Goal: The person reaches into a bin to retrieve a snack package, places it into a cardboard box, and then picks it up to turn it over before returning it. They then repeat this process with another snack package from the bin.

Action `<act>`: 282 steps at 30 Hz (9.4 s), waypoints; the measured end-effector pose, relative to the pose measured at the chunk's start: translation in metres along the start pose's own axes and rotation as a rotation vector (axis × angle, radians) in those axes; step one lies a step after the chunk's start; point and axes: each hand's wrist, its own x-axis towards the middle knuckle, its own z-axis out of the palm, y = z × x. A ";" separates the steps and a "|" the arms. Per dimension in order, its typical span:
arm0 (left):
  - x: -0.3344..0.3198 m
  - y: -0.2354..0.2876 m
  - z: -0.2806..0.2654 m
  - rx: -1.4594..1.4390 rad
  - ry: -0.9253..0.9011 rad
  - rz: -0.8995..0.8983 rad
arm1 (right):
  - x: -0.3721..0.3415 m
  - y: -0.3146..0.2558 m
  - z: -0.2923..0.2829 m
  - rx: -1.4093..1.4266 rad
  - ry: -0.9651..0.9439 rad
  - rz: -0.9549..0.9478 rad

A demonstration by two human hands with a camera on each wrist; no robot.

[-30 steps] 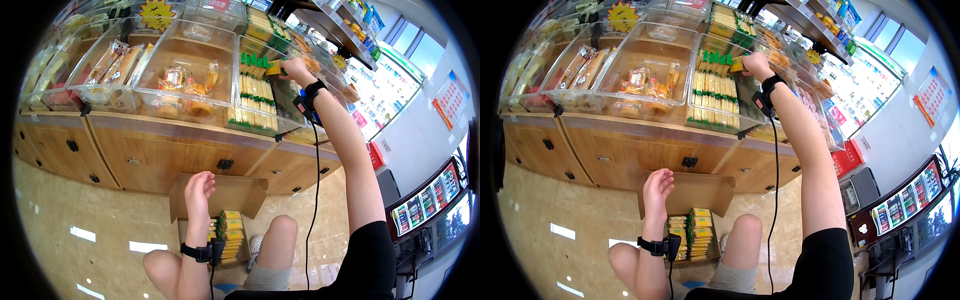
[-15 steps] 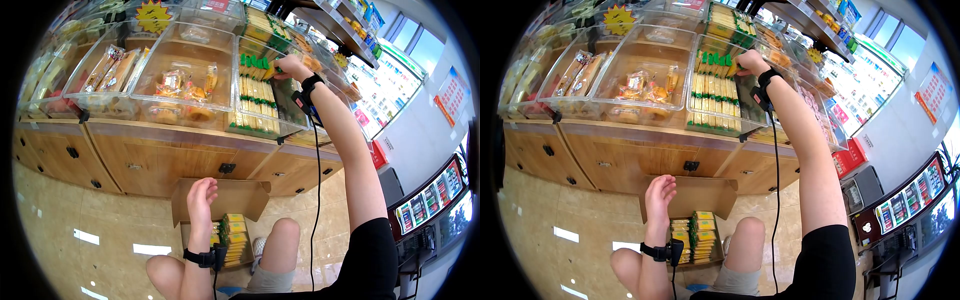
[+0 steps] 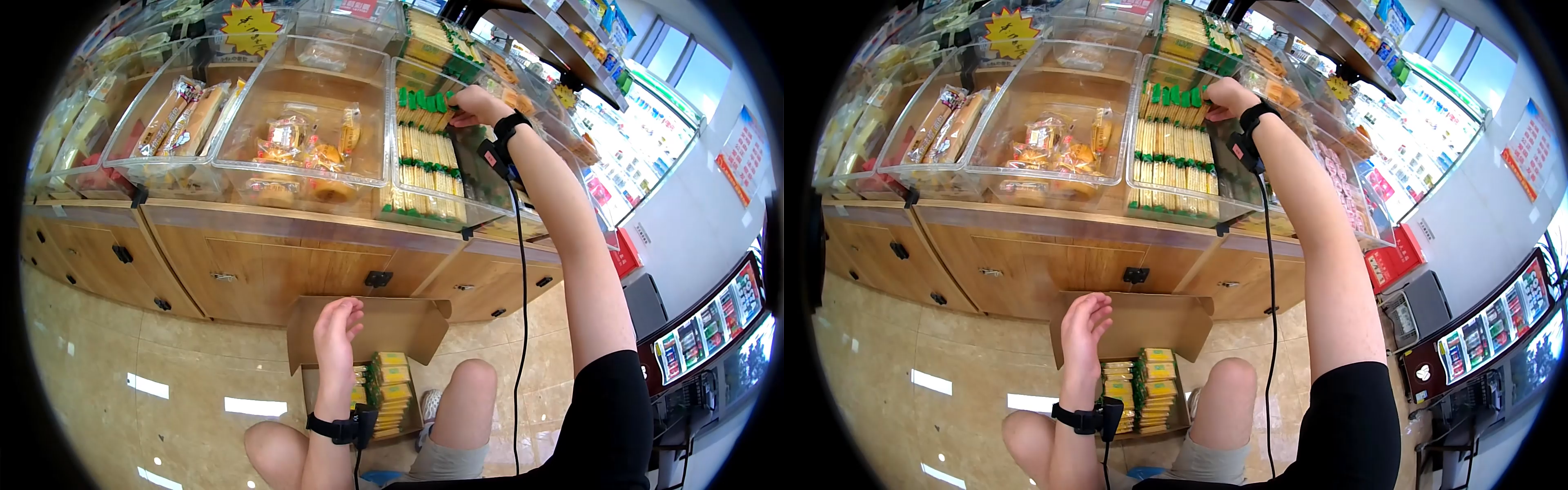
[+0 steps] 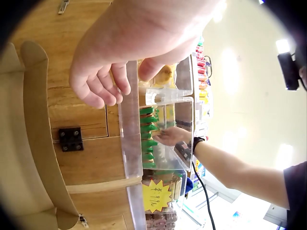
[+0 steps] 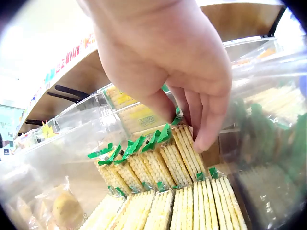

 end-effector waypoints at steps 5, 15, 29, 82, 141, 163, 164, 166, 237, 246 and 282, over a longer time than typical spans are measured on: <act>0.001 -0.002 0.002 0.011 -0.004 -0.007 | 0.005 0.005 0.000 0.002 -0.082 0.023; 0.002 -0.006 0.003 0.013 0.003 -0.012 | 0.014 0.015 0.013 -0.039 -0.083 0.056; -0.005 -0.005 0.006 0.034 -0.027 0.023 | -0.021 0.011 -0.004 -0.032 -0.124 0.013; -0.010 -0.042 -0.001 0.272 -0.002 -0.020 | -0.261 0.189 0.053 1.265 -0.216 -0.200; 0.050 -0.138 -0.101 0.709 0.253 -0.303 | -0.243 0.319 0.223 0.230 -0.755 0.323; 0.072 -0.252 -0.194 0.811 0.439 -0.711 | -0.228 0.333 0.207 0.248 -0.761 0.298; 0.073 -0.257 -0.195 0.802 0.434 -0.720 | -0.228 0.334 0.206 0.246 -0.763 0.306; 0.080 -0.269 -0.208 0.760 0.423 -0.742 | -0.228 0.334 0.205 0.238 -0.765 0.322; 0.051 -0.131 -0.074 0.734 0.070 -0.379 | -0.223 0.321 0.214 0.032 -0.771 0.093; 0.030 -0.076 -0.034 0.676 -0.015 -0.292 | -0.231 0.314 0.214 0.108 -0.762 0.065; 0.025 -0.109 -0.038 0.695 0.123 0.252 | -0.266 0.261 0.207 0.714 -0.474 0.005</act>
